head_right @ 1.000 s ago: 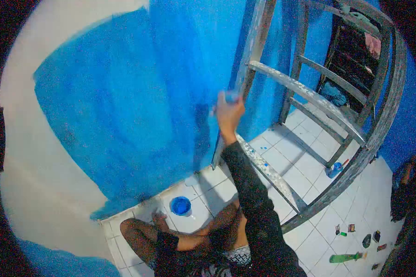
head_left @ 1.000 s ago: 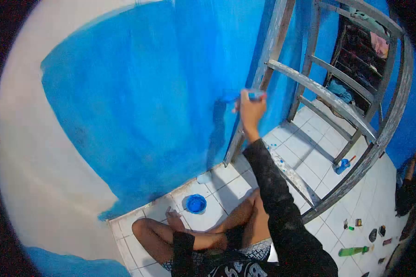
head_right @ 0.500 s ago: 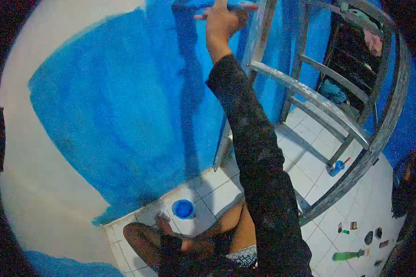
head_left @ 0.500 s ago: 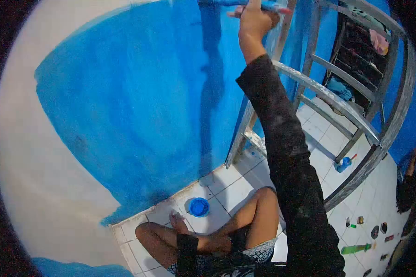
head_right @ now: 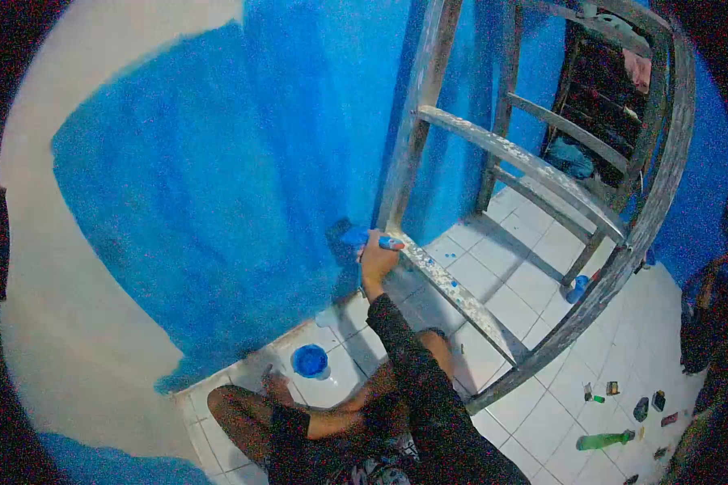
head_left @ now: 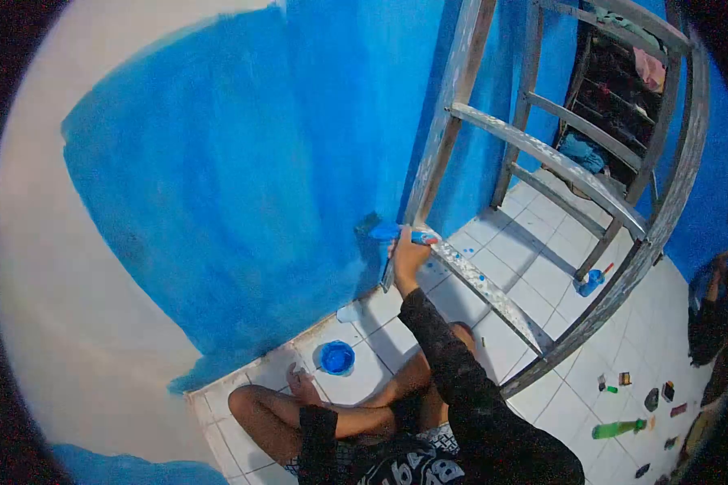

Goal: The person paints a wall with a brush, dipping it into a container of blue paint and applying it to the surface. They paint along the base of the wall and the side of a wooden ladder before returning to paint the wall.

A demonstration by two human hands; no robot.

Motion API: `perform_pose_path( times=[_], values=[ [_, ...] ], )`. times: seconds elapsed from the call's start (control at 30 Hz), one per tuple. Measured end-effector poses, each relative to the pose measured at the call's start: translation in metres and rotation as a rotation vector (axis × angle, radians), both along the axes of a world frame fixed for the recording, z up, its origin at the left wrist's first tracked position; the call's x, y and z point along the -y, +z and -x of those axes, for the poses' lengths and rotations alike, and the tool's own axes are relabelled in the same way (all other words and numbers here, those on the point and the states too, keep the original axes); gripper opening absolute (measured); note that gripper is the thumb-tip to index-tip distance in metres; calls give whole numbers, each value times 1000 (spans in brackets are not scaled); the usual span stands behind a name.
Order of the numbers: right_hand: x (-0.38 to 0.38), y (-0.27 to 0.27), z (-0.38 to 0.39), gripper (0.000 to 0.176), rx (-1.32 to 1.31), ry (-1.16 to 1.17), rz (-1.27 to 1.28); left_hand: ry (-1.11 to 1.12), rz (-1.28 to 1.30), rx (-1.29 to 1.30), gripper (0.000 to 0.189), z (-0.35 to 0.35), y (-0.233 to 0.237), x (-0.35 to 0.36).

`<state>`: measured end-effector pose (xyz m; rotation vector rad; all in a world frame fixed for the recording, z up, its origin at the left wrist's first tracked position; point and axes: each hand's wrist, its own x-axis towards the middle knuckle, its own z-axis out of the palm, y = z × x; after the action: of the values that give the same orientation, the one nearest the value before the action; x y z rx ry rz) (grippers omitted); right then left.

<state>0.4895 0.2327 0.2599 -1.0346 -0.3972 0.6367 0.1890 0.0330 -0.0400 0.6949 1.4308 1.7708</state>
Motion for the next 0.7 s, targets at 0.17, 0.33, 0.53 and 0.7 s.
perform_pose_path(
  times=[0.17, 0.33, 0.53, 0.7],
  values=[
    [-8, 77, -15, 21, 171, -22, -180, 19, 65, -1, 40, -11, 41, 11],
    [-8, 259, -10, 25, 200, 10, -641, 22, 48, 27, 37, -3, 20, 1],
    [-57, 405, -3, 19, 92, 13, -1068, -5, -54, 15, 35, 0, -7, -6],
    [-50, 390, 1, 24, 165, 10, -909, -9, 18, -12, 36, 2, -15, -6]
  ],
)
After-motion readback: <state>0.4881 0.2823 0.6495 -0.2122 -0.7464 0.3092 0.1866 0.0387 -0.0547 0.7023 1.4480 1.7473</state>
